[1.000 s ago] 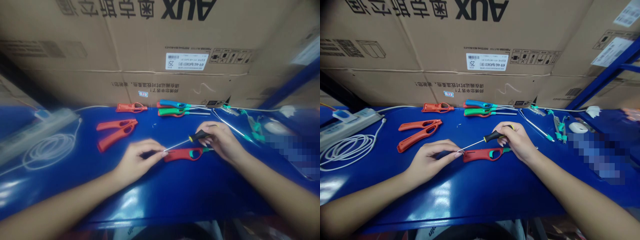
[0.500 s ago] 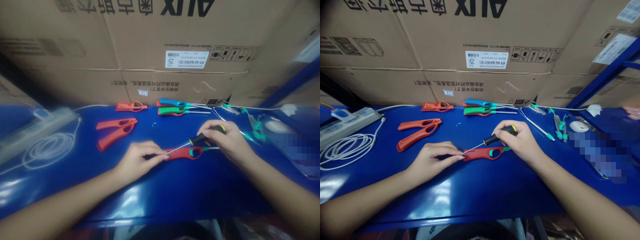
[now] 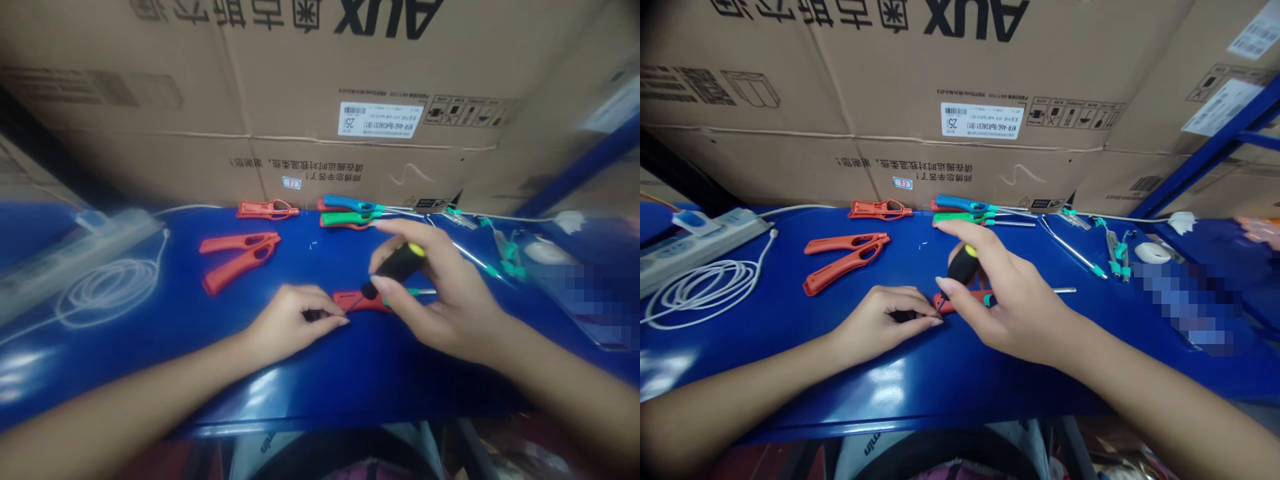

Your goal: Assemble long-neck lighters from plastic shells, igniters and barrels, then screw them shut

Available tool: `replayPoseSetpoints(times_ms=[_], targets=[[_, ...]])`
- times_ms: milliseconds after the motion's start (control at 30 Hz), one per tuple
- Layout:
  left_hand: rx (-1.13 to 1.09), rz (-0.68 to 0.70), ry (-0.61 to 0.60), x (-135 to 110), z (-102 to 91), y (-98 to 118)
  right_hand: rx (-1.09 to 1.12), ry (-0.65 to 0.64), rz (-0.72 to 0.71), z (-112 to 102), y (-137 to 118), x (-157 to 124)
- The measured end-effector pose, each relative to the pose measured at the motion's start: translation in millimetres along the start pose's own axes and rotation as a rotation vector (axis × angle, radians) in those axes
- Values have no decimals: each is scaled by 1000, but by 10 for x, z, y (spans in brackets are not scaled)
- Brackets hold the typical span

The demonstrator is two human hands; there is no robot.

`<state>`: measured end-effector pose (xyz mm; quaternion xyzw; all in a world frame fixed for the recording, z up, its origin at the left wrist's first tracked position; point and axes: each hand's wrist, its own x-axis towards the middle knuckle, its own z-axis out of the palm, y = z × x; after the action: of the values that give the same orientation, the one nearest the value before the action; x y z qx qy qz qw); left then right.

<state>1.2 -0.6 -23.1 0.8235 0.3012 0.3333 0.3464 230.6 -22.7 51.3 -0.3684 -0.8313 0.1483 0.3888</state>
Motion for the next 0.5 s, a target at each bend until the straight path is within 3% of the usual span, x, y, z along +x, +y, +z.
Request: replayPoseSetpoints(times_ms=[100, 167, 333, 500], targets=[[-10, 36, -6, -16, 26, -1, 34, -167, 68, 13, -107, 94], [-20, 72, -3, -24, 37, 13, 45, -204, 72, 33, -141, 124], [10, 109, 57, -20, -2, 69, 173, 93, 59, 129, -87, 86], [71, 83, 105, -11, -29, 57, 296, 232, 114, 190, 12, 54]])
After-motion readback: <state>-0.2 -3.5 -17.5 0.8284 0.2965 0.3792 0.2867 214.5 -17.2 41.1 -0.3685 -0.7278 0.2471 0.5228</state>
